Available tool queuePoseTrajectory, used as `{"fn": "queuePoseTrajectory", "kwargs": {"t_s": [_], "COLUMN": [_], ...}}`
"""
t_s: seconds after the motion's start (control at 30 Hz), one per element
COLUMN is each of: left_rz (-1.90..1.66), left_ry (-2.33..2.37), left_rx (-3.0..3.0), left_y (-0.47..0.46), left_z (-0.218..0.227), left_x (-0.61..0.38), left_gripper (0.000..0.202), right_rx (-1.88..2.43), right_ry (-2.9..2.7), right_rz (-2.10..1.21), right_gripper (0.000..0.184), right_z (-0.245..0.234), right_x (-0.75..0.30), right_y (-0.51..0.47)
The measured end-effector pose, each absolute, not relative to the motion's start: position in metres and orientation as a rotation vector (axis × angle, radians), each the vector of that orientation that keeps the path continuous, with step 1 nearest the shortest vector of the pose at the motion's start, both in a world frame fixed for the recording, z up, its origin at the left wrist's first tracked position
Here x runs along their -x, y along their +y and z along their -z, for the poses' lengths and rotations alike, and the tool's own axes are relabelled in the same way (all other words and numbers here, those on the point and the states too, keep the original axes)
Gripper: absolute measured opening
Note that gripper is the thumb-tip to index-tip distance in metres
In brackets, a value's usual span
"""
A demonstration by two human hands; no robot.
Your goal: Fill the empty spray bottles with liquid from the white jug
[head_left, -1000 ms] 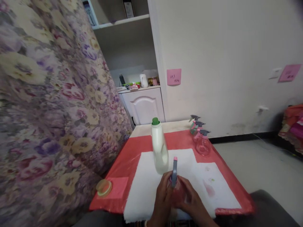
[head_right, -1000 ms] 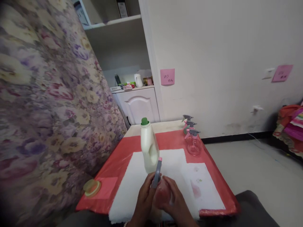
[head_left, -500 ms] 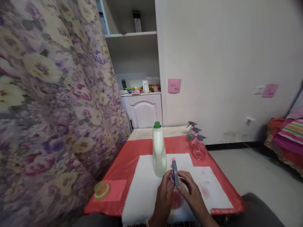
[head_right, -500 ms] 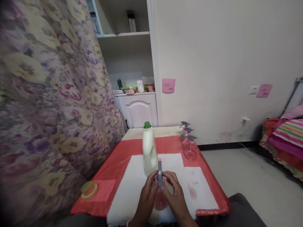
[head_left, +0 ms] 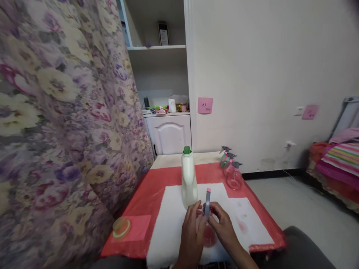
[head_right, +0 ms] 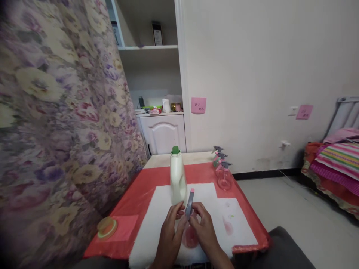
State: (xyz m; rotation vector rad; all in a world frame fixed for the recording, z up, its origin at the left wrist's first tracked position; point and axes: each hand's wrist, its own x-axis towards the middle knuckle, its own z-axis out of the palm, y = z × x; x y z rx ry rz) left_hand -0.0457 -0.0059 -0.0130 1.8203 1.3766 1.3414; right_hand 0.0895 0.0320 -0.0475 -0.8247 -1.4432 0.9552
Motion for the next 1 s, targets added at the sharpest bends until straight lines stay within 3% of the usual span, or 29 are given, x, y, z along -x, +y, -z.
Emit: {"fn": "queuePoseTrajectory", "kwargs": {"t_s": [0.23, 0.5, 0.77, 1.0], "left_rz": [-1.247, -1.254, -1.154, -0.945], "left_ry": [1.373, 1.336, 1.494, 1.567], "left_rx": [-2.24, -2.251, -2.395, -2.567], "left_y": [0.004, 0.014, 0.016, 0.017], "left_z": [-0.016, -0.019, -0.011, -0.012], "left_x": [0.037, 0.038, 0.041, 0.047], "left_gripper": [0.029, 0.033, 0.04, 0.061], "right_rx": [0.837, 0.825, 0.831, 0.82], "right_ry": [-1.404, -1.347, -1.234, -1.198], "right_rz": [-0.905, -0.889, -0.914, -0.943], "right_gripper": [0.019, 0.015, 0.015, 0.023], "right_z": [0.04, 0.033, 0.043, 0.046], "right_x": [-0.087, -0.081, -0.07, -0.068], "right_y": [0.031, 0.031, 0.032, 0.029]}}
